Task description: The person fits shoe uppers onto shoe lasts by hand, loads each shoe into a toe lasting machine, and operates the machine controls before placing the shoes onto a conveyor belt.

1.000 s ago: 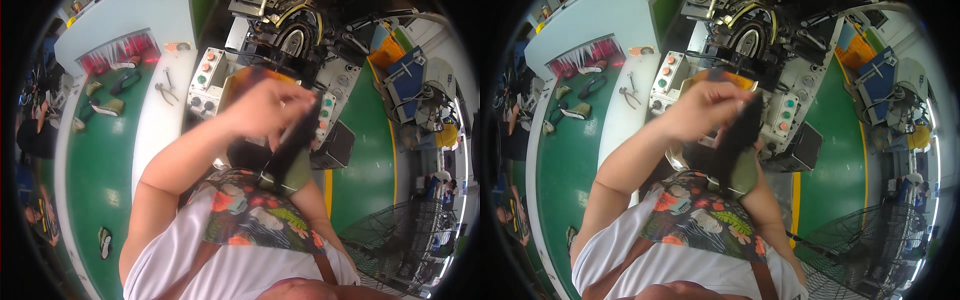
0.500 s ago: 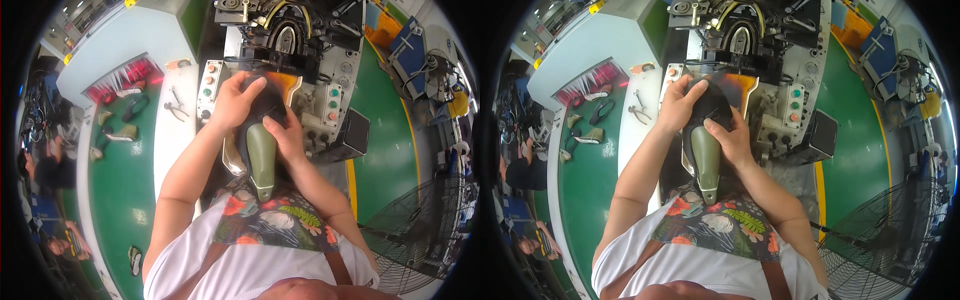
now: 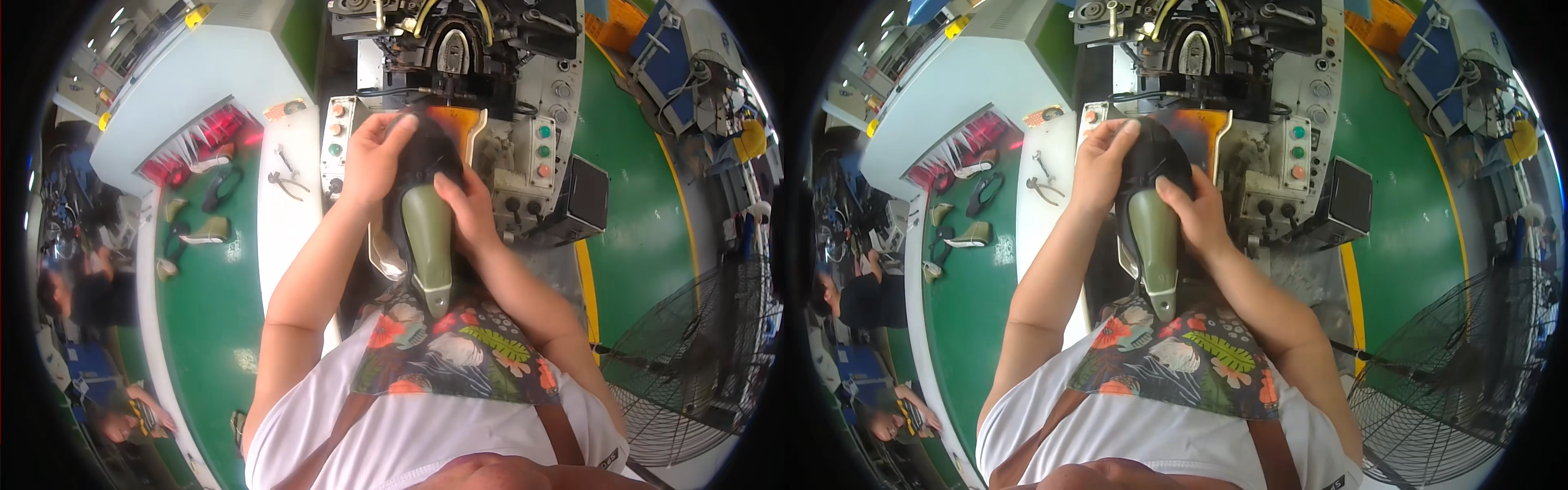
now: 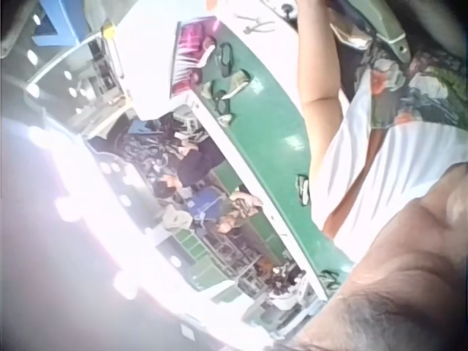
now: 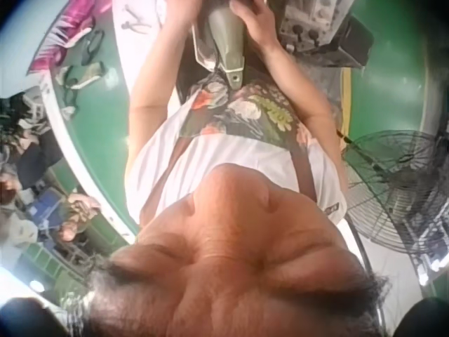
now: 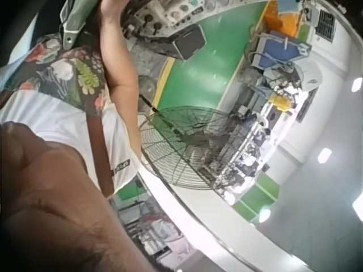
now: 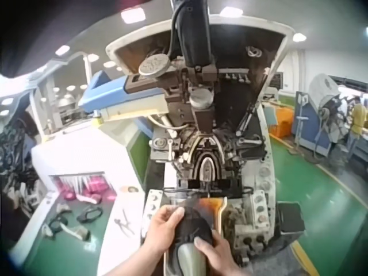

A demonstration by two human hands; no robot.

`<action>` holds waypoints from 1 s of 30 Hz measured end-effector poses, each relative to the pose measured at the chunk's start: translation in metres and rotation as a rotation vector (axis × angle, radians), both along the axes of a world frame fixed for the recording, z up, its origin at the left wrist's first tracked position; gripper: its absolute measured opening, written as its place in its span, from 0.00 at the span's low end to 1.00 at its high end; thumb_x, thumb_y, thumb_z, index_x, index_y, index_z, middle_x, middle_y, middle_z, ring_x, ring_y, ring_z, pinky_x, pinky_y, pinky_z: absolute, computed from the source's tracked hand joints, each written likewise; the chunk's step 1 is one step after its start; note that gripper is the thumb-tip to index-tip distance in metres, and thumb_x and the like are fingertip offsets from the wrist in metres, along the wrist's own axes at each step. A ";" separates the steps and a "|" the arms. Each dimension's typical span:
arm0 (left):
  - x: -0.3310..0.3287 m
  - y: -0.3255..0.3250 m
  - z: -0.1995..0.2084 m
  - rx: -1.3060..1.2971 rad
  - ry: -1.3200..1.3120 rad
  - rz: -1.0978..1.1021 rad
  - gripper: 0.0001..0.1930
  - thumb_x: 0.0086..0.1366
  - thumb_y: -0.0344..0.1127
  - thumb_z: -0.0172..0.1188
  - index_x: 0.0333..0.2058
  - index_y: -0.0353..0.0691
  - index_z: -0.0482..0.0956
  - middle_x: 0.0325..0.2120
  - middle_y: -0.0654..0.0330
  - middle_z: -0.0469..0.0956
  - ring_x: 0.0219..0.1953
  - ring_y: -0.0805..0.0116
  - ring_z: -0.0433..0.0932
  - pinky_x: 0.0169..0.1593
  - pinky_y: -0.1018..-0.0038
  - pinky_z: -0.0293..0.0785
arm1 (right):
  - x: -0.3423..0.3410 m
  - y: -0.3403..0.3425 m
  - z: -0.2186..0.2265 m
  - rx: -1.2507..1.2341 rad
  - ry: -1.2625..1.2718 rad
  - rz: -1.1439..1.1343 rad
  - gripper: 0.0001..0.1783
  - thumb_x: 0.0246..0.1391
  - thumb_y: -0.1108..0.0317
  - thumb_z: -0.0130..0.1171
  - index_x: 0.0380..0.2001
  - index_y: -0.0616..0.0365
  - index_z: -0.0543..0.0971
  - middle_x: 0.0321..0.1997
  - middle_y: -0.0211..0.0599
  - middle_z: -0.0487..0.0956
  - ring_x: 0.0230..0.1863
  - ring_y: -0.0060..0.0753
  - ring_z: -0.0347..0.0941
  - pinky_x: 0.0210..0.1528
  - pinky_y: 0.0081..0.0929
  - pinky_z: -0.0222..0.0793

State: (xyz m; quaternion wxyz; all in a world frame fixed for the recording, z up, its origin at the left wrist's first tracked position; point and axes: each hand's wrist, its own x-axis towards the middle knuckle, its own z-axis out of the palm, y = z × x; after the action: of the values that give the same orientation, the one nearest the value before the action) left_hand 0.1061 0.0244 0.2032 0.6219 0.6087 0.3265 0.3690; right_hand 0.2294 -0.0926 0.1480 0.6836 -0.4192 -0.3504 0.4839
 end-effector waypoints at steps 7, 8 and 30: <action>0.006 -0.001 -0.042 -0.246 -0.127 0.013 0.30 0.70 0.51 0.59 0.58 0.30 0.72 0.51 0.52 0.78 0.52 0.66 0.77 0.56 0.73 0.71 | 0.030 0.032 0.024 -0.121 0.290 -0.135 0.19 0.59 0.58 0.64 0.48 0.60 0.80 0.37 0.30 0.80 0.36 0.22 0.77 0.38 0.22 0.72; 0.013 -0.003 -0.040 -0.259 -0.114 -0.004 0.30 0.70 0.51 0.59 0.58 0.30 0.72 0.51 0.52 0.78 0.52 0.66 0.77 0.56 0.73 0.71 | 0.035 0.037 0.032 -0.149 0.264 -0.131 0.20 0.58 0.57 0.64 0.46 0.62 0.80 0.38 0.32 0.80 0.35 0.25 0.77 0.38 0.25 0.73; 0.093 0.055 -0.041 -0.213 -0.086 0.232 0.27 0.68 0.53 0.62 0.49 0.30 0.77 0.40 0.56 0.82 0.40 0.69 0.80 0.45 0.76 0.75 | 0.089 0.118 0.012 -0.094 0.249 -0.252 0.23 0.53 0.52 0.69 0.41 0.61 0.82 0.38 0.32 0.81 0.36 0.25 0.77 0.40 0.23 0.71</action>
State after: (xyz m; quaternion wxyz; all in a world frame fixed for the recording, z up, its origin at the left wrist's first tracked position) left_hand 0.1994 0.0798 0.1626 0.6494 0.4811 0.4053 0.4273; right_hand 0.3187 0.0250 0.1598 0.7565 -0.4280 -0.1848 0.4585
